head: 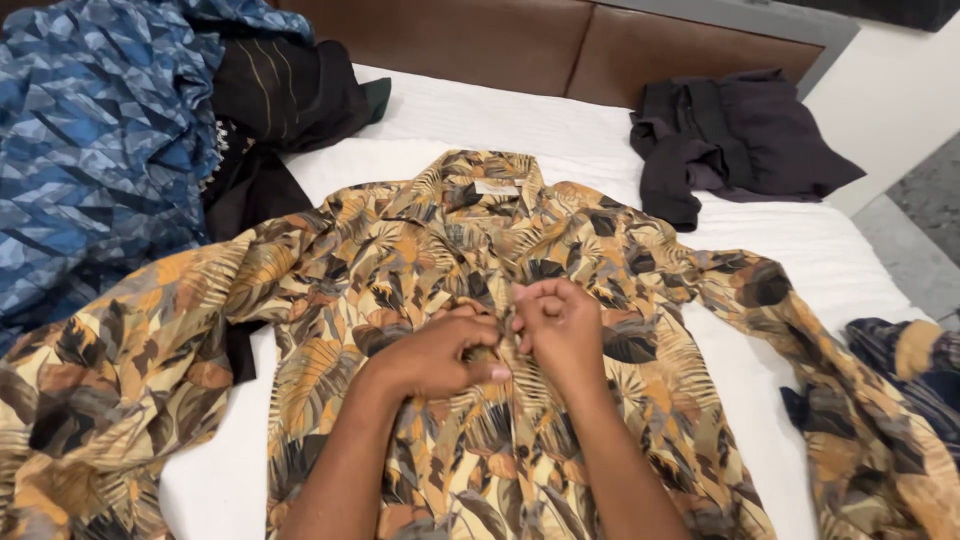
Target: The person sits on a bed and folds a blue plaid shirt, buttoning it before folding it into a compact bundle. They then pick up a yellow patterned shirt, button it, and fold it similarly.
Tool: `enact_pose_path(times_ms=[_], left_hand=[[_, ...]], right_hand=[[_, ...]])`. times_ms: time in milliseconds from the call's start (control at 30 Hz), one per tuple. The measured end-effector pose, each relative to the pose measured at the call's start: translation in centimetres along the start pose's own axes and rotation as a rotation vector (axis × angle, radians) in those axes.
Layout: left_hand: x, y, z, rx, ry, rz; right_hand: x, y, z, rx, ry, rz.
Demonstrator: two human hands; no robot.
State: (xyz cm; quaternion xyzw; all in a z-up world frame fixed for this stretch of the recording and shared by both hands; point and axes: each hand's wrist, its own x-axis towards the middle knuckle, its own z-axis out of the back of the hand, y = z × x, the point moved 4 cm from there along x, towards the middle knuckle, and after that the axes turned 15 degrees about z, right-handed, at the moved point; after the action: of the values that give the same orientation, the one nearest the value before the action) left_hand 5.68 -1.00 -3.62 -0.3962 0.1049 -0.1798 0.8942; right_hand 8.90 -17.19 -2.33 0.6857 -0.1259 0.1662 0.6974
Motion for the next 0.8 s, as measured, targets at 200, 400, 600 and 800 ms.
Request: enact_pose_path(times_ms=[200, 400, 600, 800], left_hand=[[-0.3, 0.0, 0.1, -0.064, -0.032, 0.119], [0.7, 0.8, -0.5, 0.011, -0.153, -0.055], [-2.0, -2.7, 0.5, -0.016, -0.349, -0.042], [-2.4, -3.3, 0.0, 0.093, -0.303, 0.17]], right_hand=[[-2.5, 5.7, -0.6, -0.74, 0.417, -0.234], [-5.5, -2.0, 1.2, -0.027, 0.156, 0.058], [-6.3, 1.6, 0.9, -0.419, 0.204, 0.08], [-6.9, 2.4, 1.1, -0.666, 0.21, 0.173]])
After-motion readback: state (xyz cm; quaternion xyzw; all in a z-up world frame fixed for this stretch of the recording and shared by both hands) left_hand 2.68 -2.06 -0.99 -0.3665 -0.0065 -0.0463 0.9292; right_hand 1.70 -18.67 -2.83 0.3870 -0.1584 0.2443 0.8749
